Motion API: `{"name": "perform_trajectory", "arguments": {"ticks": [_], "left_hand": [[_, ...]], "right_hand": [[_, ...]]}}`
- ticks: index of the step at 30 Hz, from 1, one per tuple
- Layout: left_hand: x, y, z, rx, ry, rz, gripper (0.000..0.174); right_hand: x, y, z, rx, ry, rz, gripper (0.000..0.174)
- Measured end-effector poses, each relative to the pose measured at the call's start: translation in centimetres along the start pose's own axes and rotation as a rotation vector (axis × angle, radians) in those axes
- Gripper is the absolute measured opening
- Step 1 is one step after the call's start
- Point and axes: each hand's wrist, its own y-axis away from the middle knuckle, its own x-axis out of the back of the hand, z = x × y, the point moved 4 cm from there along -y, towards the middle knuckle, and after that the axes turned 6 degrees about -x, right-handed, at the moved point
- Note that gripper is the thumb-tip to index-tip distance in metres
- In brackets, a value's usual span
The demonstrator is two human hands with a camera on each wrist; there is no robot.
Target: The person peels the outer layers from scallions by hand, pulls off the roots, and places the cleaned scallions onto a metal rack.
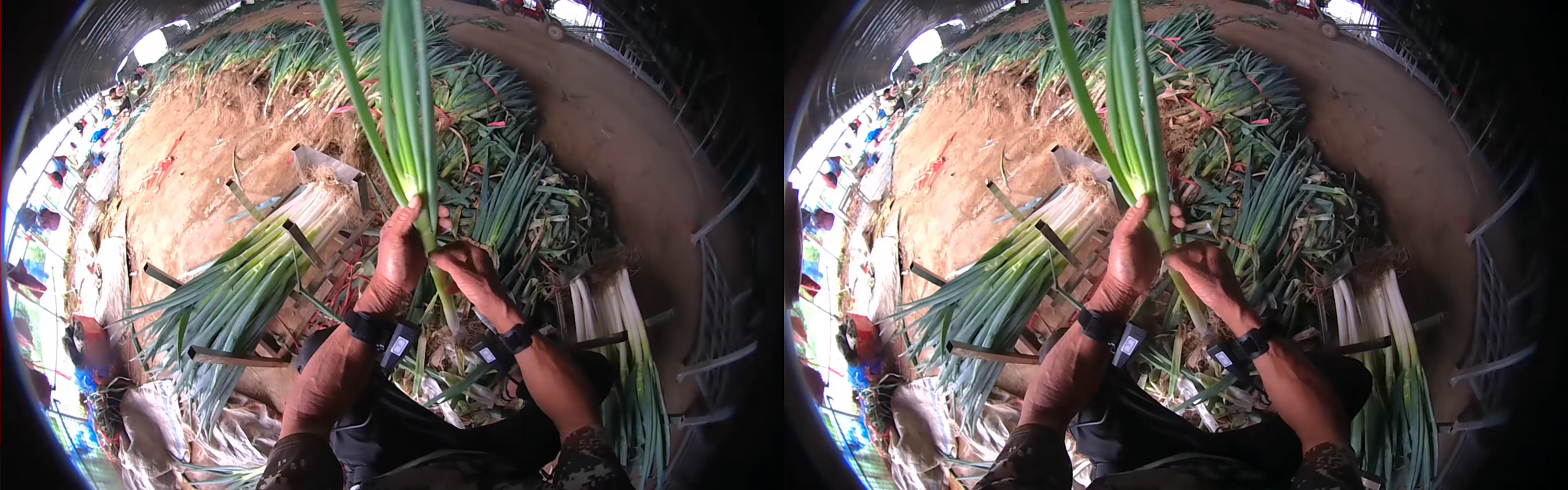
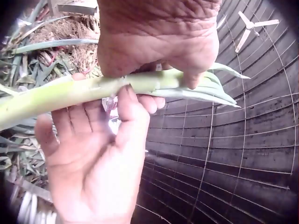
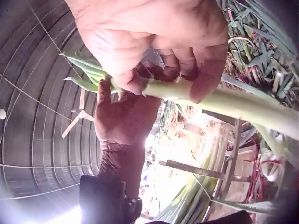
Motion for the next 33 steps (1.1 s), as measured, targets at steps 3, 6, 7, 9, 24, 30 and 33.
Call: {"name": "perform_trajectory", "arguments": {"ticks": [3, 6, 7, 9, 24, 30, 33], "left_hand": [[0.0, 0.4, -0.2, 0.015, -0.032, 0.011, 0.037], [0.2, 0.3, 0.3, 0.035, -0.047, 0.037, 0.038], [0.3, 0.5, 0.5, 0.049, -0.042, 0.049, 0.038], [-0.1, 0.4, 1.4, 0.069, -0.027, 0.039, 0.044], [0.5, -0.3, 3.9, -0.041, 0.168, -0.03, 0.052], [0.4, 0.0, 3.5, -0.048, 0.153, -0.01, 0.055], [0.4, 0.1, 3.7, -0.053, 0.144, 0.01, 0.056]], "right_hand": [[-0.5, -0.2, 1.6, -0.096, -0.061, -0.06, 0.031], [-0.8, 0.4, 3.4, 0.004, -0.181, -0.088, 0.023], [-0.8, 0.7, 3.4, 0.019, -0.227, -0.081, 0.024], [-0.5, 1.2, 3.3, 0.049, -0.321, -0.063, 0.027], [-0.7, 2.7, 6.2, 0.0, -0.06, -0.072, 0.021], [-1.6, 2.1, 2.0, 0.102, 0.027, -0.045, 0.02], [-2.0, 2.1, 2.0, 0.069, -0.043, -0.031, 0.019]]}}
